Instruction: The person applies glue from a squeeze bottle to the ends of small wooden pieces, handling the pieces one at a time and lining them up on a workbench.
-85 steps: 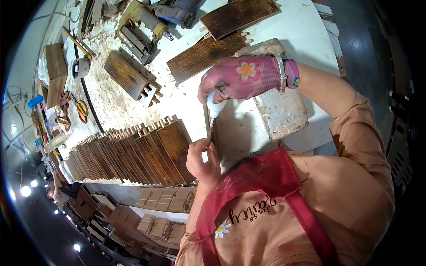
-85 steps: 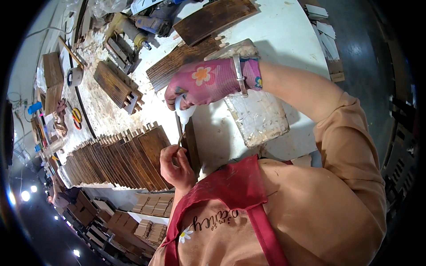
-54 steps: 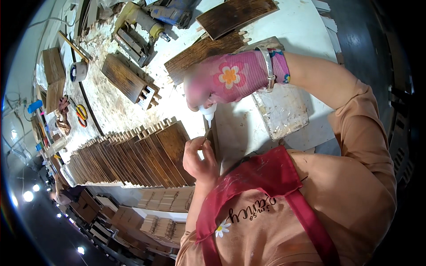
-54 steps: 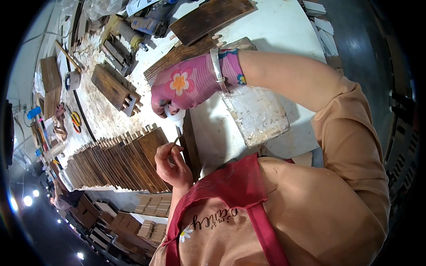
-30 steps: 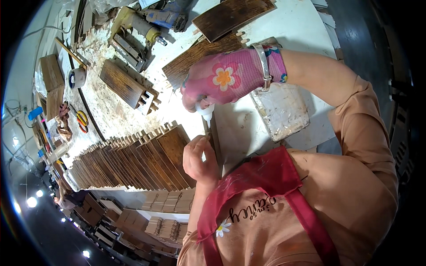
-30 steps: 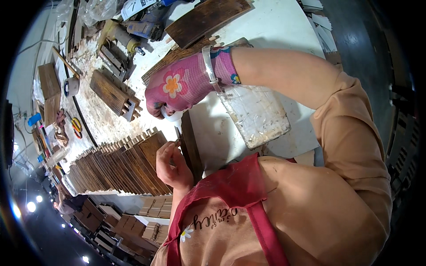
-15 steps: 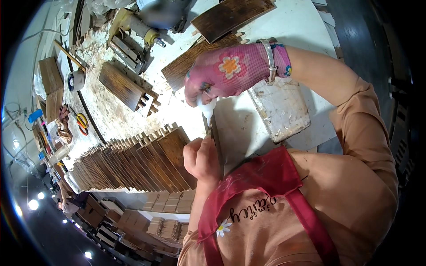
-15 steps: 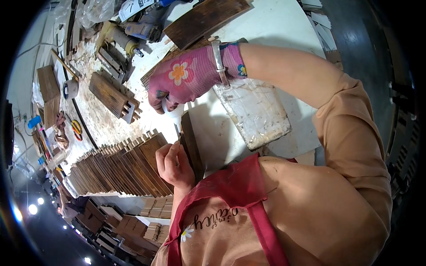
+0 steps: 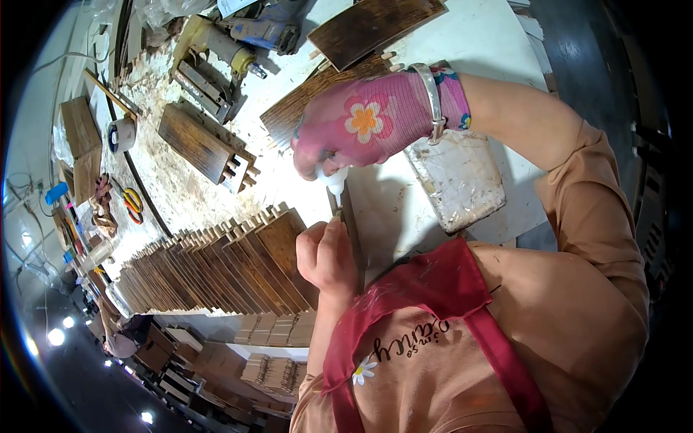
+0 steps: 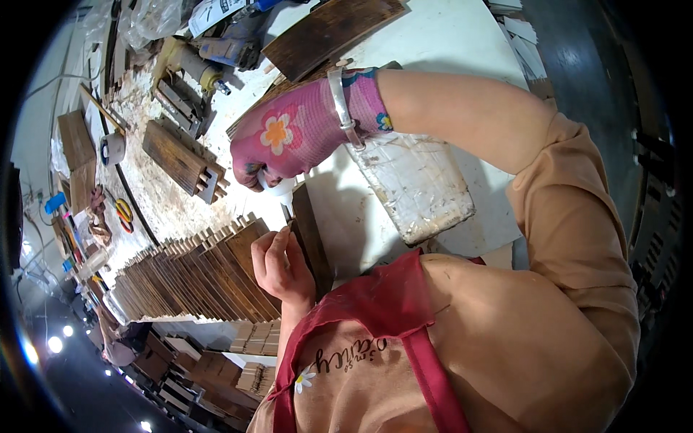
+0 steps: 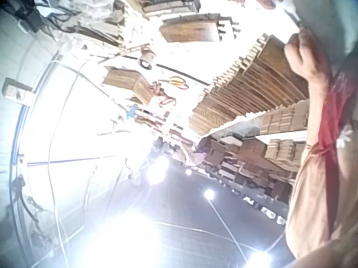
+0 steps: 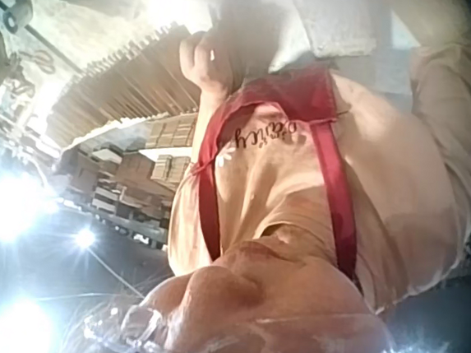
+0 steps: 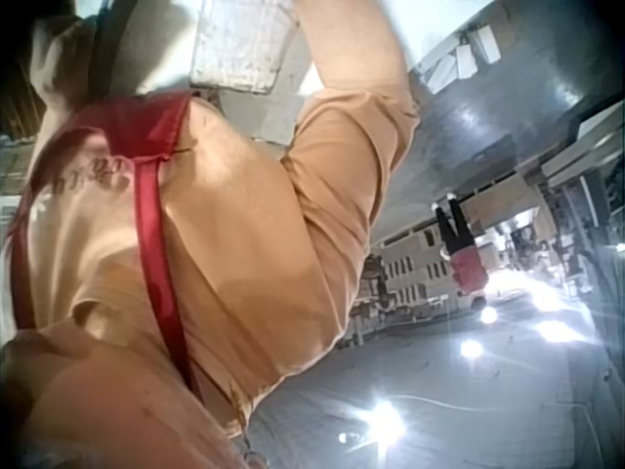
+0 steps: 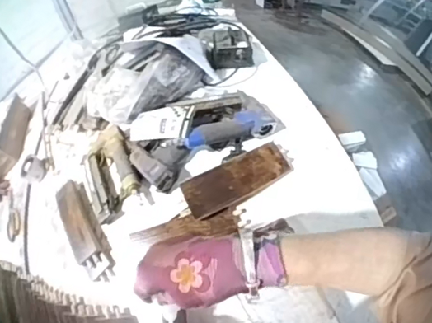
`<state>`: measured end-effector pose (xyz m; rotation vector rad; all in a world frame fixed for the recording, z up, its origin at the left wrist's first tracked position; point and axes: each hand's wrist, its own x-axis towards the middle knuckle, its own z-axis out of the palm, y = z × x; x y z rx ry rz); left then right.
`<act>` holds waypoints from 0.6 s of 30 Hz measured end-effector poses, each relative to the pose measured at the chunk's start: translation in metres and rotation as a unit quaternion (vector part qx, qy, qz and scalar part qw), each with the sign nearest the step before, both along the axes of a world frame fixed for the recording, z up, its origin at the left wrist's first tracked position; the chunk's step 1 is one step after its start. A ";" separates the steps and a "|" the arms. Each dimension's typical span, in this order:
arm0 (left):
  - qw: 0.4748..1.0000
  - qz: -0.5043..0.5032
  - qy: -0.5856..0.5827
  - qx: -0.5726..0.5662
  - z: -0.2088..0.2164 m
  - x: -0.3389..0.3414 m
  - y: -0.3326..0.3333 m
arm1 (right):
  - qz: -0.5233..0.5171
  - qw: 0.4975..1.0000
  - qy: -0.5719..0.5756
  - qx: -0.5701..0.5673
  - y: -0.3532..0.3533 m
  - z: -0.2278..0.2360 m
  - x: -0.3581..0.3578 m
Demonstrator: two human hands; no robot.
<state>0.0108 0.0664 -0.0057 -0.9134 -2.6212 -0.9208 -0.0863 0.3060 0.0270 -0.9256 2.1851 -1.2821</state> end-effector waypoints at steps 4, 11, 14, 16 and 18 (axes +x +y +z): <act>1.000 0.000 0.005 0.004 -0.001 -0.001 0.001 | -0.025 0.997 0.072 -0.032 -0.001 -0.001 0.004; 1.000 0.000 0.005 0.007 -0.003 -0.002 0.001 | 0.028 0.983 0.182 0.020 -0.004 0.006 0.001; 1.000 0.004 0.000 0.005 -0.003 -0.001 -0.001 | 0.041 0.975 0.134 0.173 -0.014 0.029 0.001; 1.000 0.007 -0.004 0.005 -0.003 -0.002 -0.002 | 0.009 0.978 0.199 0.060 -0.009 0.014 0.005; 1.000 0.008 -0.006 0.007 -0.002 -0.002 -0.002 | -0.018 0.977 0.210 -0.027 -0.004 -0.002 0.007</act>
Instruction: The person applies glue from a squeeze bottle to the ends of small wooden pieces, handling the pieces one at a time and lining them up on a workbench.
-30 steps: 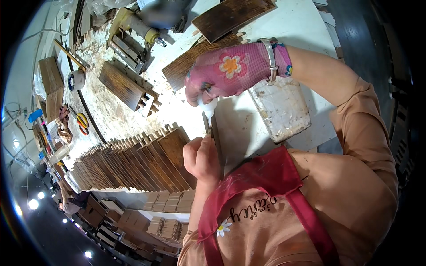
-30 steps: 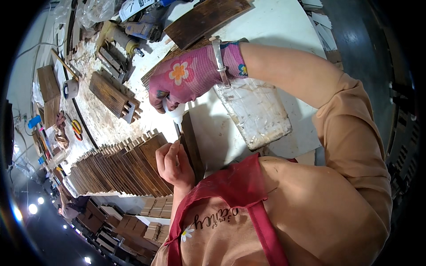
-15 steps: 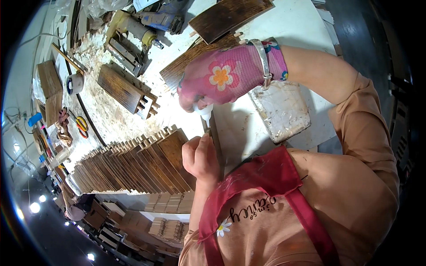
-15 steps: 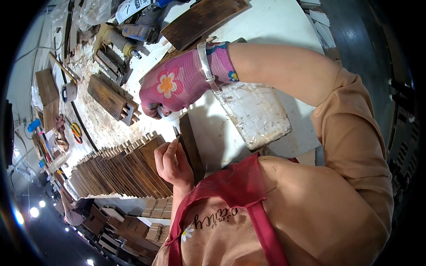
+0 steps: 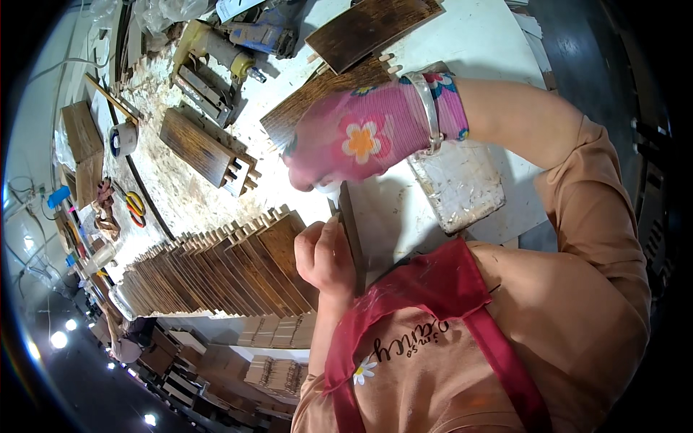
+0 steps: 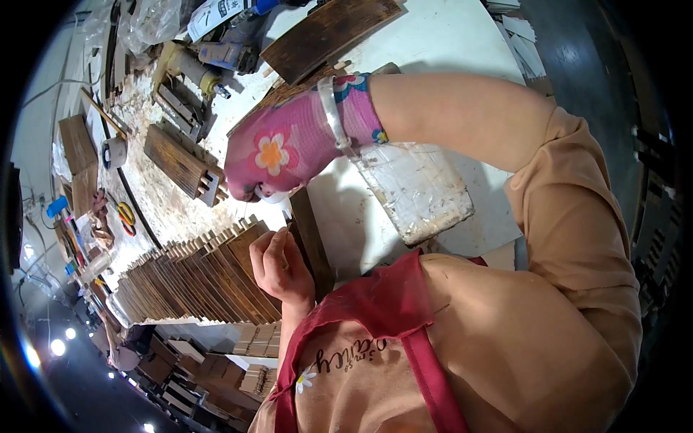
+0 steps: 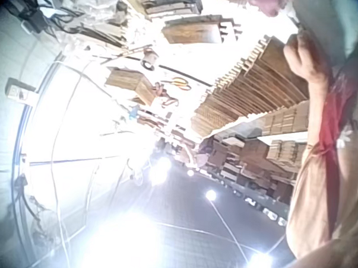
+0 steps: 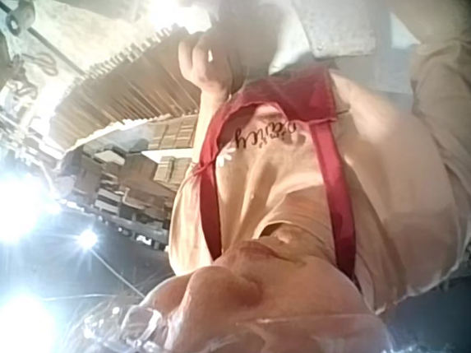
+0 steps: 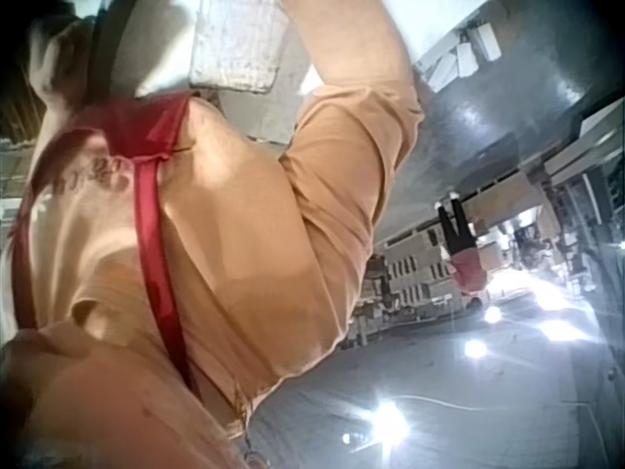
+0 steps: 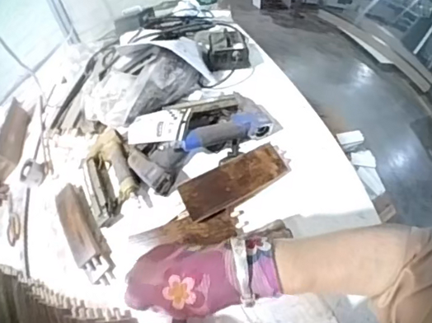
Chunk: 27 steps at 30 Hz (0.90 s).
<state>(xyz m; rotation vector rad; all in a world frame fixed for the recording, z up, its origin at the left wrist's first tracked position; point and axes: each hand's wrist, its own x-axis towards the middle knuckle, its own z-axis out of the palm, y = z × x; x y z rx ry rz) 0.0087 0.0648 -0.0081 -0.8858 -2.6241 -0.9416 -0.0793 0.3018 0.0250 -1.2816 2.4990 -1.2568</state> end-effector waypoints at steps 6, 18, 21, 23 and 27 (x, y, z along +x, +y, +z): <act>1.000 -0.007 0.010 0.009 0.001 -0.004 0.003 | -0.011 0.985 -0.173 -0.017 0.015 0.001 -0.003; 1.000 -0.004 0.028 -0.013 0.004 -0.010 0.005 | -0.009 0.983 -0.171 -0.067 0.015 -0.014 -0.005; 0.999 -0.008 0.029 -0.014 0.000 -0.011 0.003 | -0.008 0.998 -0.041 -0.045 0.012 -0.008 -0.004; 0.999 -0.008 0.030 -0.017 0.001 -0.013 0.003 | 0.026 0.989 -0.119 0.080 0.006 0.015 -0.012; 0.999 -0.018 0.042 -0.026 0.001 -0.019 0.005 | 0.043 0.994 -0.064 0.082 0.005 0.014 -0.014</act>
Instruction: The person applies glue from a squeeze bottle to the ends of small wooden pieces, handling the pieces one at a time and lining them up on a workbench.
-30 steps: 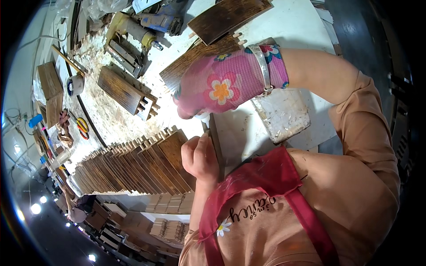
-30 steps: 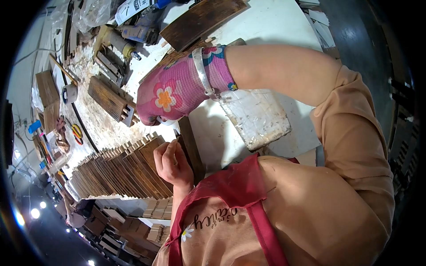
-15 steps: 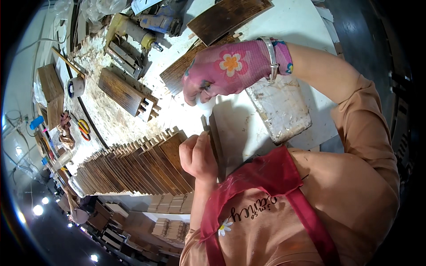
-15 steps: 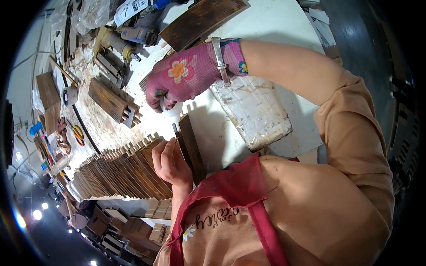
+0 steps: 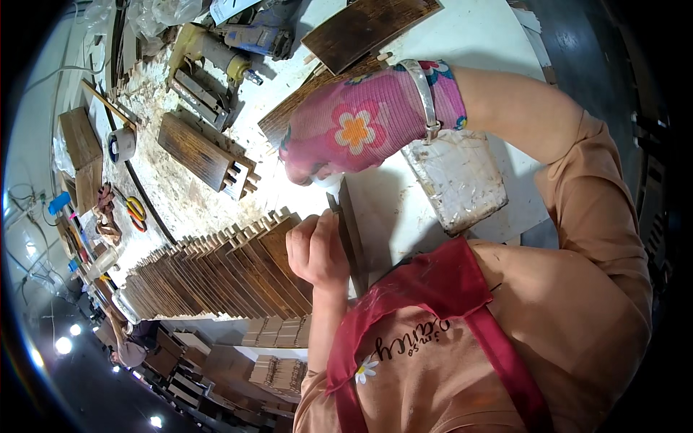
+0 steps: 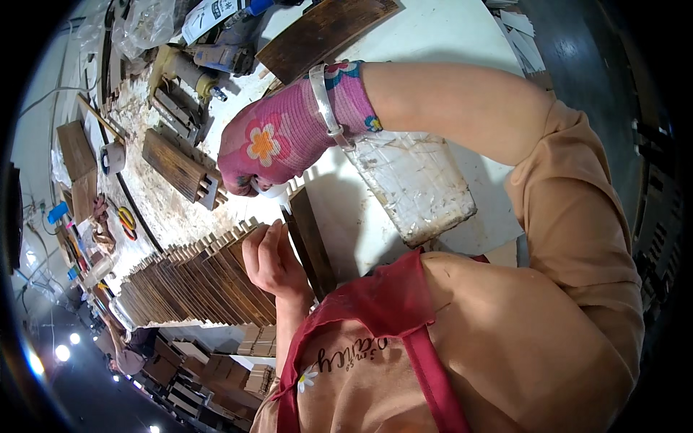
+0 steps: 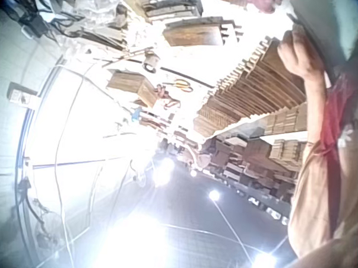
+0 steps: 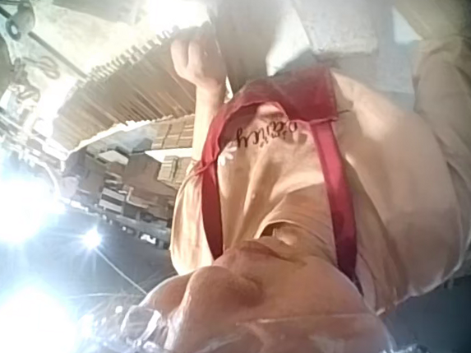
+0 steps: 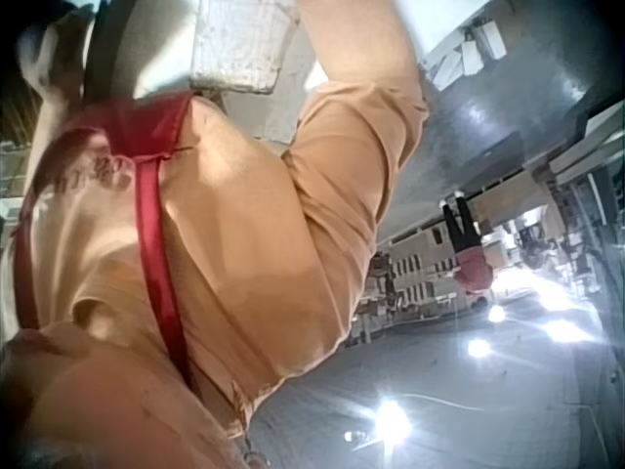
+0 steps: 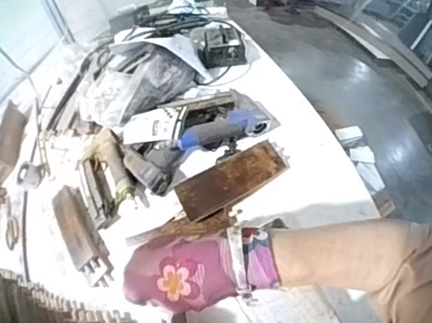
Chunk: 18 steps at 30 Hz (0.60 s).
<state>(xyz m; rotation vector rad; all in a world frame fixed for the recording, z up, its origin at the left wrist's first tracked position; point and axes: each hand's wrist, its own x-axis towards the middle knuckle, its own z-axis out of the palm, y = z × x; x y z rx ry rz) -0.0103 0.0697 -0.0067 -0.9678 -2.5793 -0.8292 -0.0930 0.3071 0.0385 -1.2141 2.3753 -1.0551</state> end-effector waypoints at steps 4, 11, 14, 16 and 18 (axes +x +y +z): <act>1.000 -0.014 0.011 -0.002 -0.003 -0.006 0.002 | -0.018 0.990 -0.017 -0.138 0.006 -0.022 0.000; 0.999 -0.023 0.023 -0.015 -0.004 -0.010 0.004 | -0.077 0.976 -0.192 -0.075 0.019 -0.011 0.005; 0.999 -0.021 0.025 -0.017 -0.004 -0.009 0.003 | -0.077 0.979 -0.175 -0.067 0.018 -0.014 0.004; 0.999 -0.021 0.026 -0.017 -0.005 -0.010 0.002 | -0.080 0.978 -0.185 -0.057 0.017 -0.015 0.004; 0.999 -0.023 0.028 -0.016 -0.005 -0.010 0.002 | -0.075 0.984 -0.147 -0.071 0.016 -0.020 0.004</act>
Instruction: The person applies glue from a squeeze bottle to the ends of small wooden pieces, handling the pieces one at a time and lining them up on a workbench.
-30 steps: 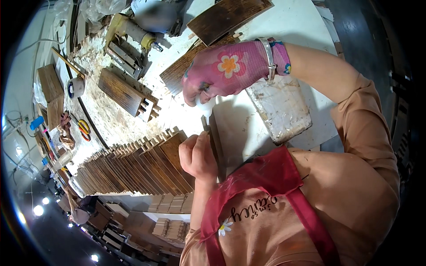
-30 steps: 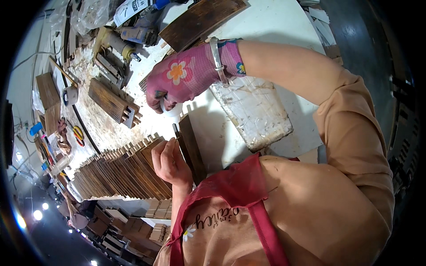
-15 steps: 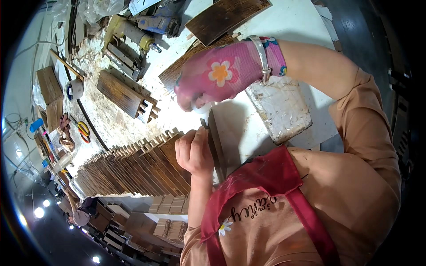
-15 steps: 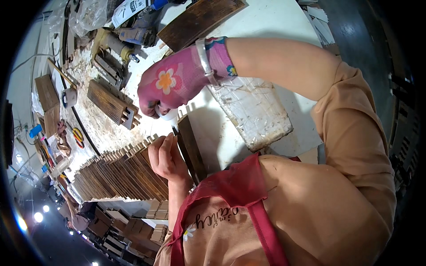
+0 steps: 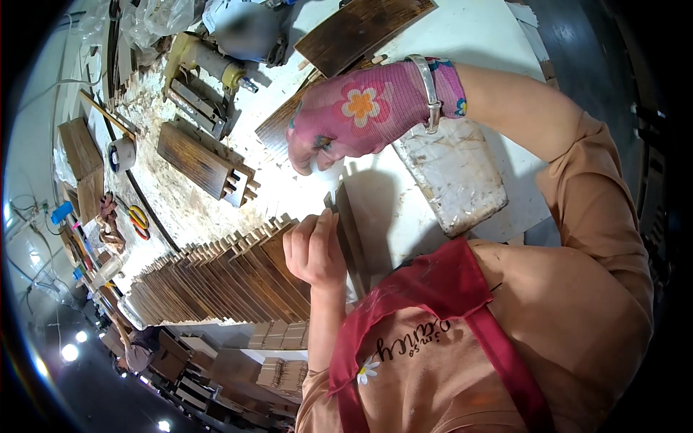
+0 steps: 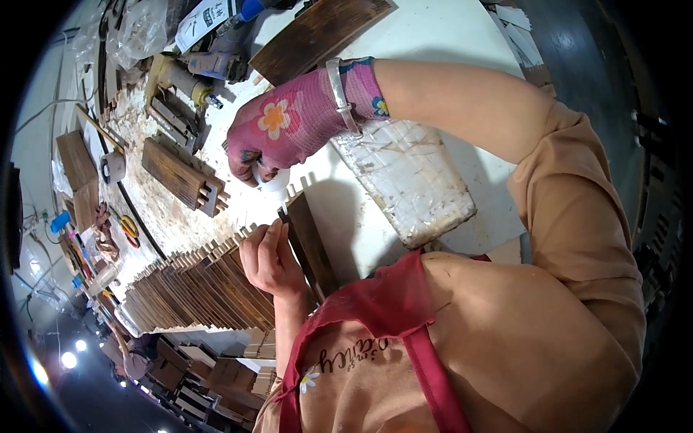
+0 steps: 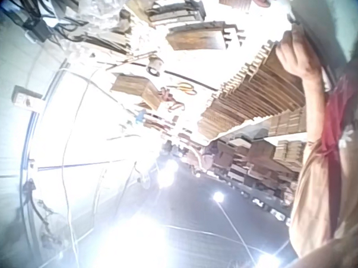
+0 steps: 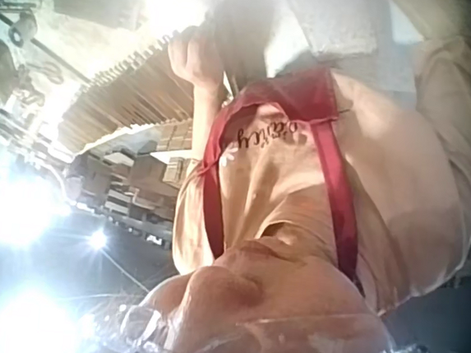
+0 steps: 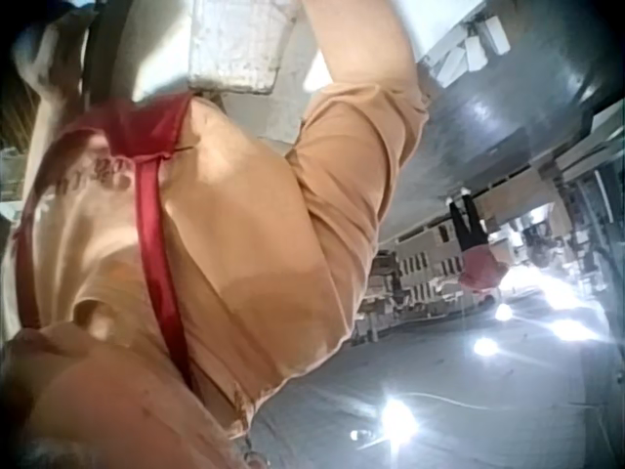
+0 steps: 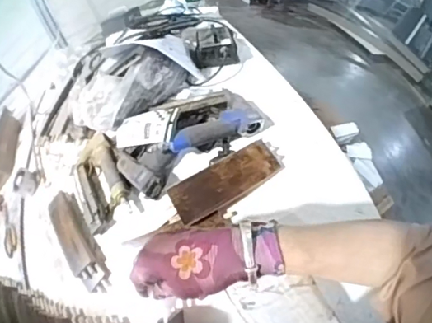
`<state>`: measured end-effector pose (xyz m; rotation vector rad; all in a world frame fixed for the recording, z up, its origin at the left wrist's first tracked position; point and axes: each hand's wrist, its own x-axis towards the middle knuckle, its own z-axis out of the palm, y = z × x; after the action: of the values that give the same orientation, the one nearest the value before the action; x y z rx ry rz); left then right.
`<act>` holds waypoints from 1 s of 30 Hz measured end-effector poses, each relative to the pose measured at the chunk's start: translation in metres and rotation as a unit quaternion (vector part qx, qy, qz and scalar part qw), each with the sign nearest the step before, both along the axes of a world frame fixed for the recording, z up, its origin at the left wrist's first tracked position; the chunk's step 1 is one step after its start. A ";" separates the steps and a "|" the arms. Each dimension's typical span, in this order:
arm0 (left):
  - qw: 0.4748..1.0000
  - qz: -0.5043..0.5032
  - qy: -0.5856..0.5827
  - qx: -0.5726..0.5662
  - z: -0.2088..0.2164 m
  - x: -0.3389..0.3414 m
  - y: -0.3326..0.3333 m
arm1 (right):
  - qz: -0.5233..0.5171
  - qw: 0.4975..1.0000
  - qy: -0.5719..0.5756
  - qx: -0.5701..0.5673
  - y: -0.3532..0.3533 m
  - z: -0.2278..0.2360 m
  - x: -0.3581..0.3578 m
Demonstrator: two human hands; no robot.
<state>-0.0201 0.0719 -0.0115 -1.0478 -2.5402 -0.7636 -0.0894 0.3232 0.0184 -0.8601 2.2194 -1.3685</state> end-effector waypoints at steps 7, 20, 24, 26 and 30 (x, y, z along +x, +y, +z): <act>1.000 -0.003 0.012 0.000 -0.001 0.000 0.000 | 0.016 0.991 0.127 0.041 -0.008 0.009 -0.005; 1.000 0.003 0.007 0.012 -0.003 0.001 0.001 | 0.000 1.000 -0.013 0.004 0.000 0.005 -0.011; 1.000 0.004 0.009 0.003 -0.003 0.000 0.000 | -0.037 0.993 -0.110 0.001 0.005 0.024 -0.008; 0.995 0.046 -0.061 0.065 -0.006 0.006 -0.003 | -0.042 0.995 -0.080 -0.039 0.005 0.012 -0.011; 0.997 0.021 -0.055 0.049 0.004 0.011 -0.017 | -0.142 0.972 -0.097 -0.160 0.014 -0.005 -0.001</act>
<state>-0.0093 0.0549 -0.0077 -0.9434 -2.5775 -0.9483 -0.0899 0.3372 0.0129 -0.4879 2.0596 -1.8965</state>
